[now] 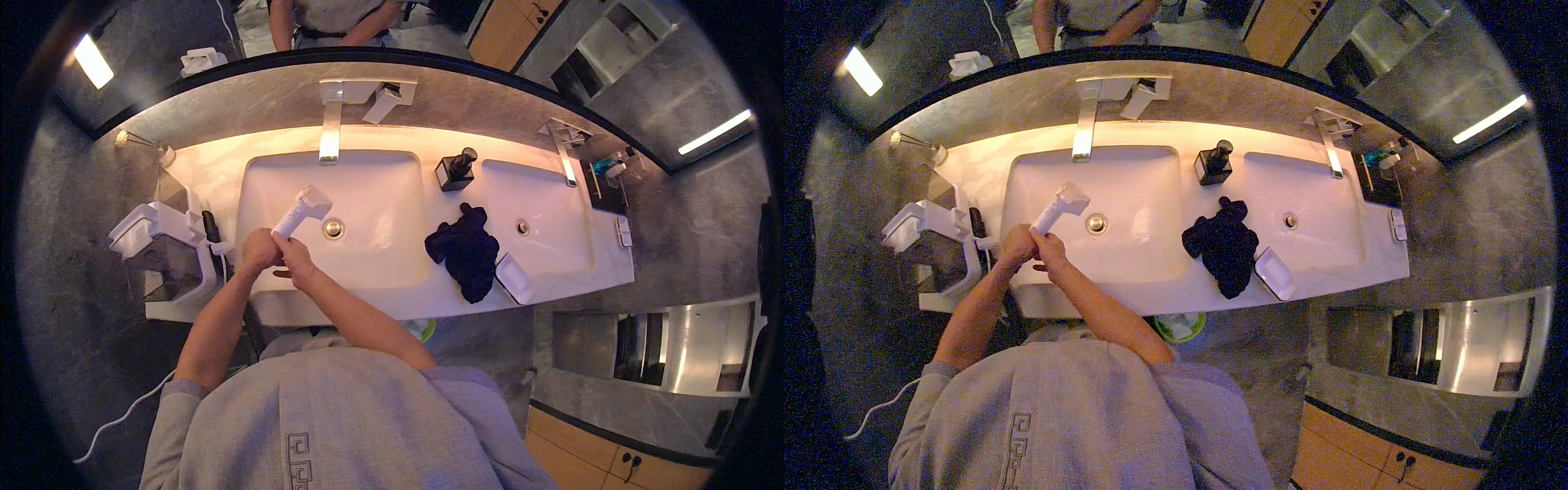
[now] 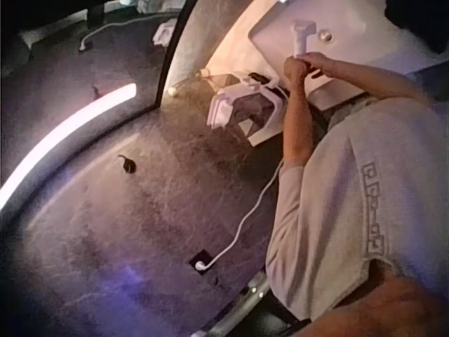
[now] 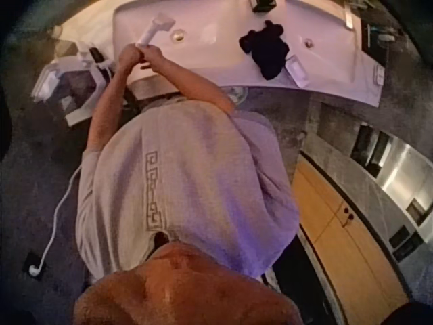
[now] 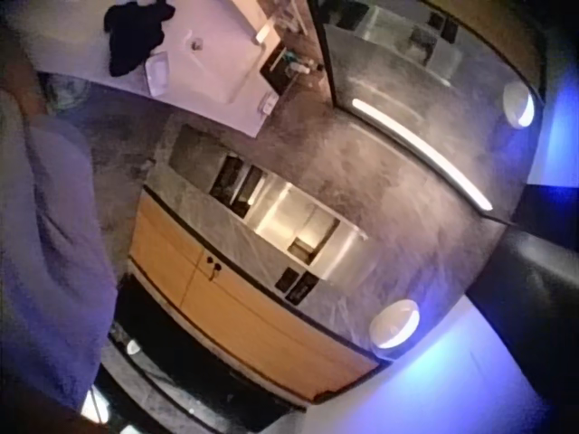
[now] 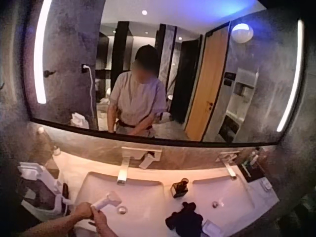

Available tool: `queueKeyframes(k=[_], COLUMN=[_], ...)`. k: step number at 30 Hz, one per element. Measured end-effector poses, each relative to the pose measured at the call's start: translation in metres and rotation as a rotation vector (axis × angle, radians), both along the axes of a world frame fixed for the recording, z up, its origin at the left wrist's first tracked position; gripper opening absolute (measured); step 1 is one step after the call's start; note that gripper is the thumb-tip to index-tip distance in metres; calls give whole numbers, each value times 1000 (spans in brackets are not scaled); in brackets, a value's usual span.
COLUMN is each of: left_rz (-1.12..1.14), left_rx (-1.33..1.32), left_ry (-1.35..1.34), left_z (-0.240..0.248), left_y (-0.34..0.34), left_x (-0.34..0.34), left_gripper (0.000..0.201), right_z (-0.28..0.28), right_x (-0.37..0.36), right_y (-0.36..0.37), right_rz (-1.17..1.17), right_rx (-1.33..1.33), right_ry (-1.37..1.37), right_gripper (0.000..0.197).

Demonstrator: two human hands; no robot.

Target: The person uses a handheld steam cleaner to clean a bathroom sink and countertop, then wipes the surfaces with a dark cloth. They plug in the device, operate the steam nozzle over the sink basin and faucet, and finish by wiping down the sink and surrounding counter.

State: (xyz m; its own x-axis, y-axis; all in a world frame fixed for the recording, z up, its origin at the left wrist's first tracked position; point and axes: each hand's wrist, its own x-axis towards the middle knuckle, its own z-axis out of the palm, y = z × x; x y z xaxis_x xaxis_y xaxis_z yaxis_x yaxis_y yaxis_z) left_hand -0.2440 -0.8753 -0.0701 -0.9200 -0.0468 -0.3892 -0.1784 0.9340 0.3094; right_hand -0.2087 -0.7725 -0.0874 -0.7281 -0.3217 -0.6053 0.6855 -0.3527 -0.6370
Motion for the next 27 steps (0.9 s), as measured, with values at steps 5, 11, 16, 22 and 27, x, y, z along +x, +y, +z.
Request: queueKeyframes(k=[5, 11, 16, 22, 27], left_rz=[-59, -29, -2, 41, -1], left_rx=[-69, -153, -140, -153, -155], left_ry=[31, 94, 69, 71, 1], left_z=[14, 12, 6, -6, 14], left_y=[6, 8, 4, -5, 2], left_x=[5, 8, 9, 14, 18], left_gripper=[33, 27, 26, 23, 25], right_z=[0, -1, -1, -3, -9], right_x=[-1, -3, -2, 4, 4], right_y=[-4, -14, -14, -19, -19], right_rz=[-49, -106, -104, -79, -89], right_rx=[-19, 51, 8, -29, -51], right_ry=[-19, -15, -36, -61, -77], right_gripper=[46, 42, 37, 38, 39])
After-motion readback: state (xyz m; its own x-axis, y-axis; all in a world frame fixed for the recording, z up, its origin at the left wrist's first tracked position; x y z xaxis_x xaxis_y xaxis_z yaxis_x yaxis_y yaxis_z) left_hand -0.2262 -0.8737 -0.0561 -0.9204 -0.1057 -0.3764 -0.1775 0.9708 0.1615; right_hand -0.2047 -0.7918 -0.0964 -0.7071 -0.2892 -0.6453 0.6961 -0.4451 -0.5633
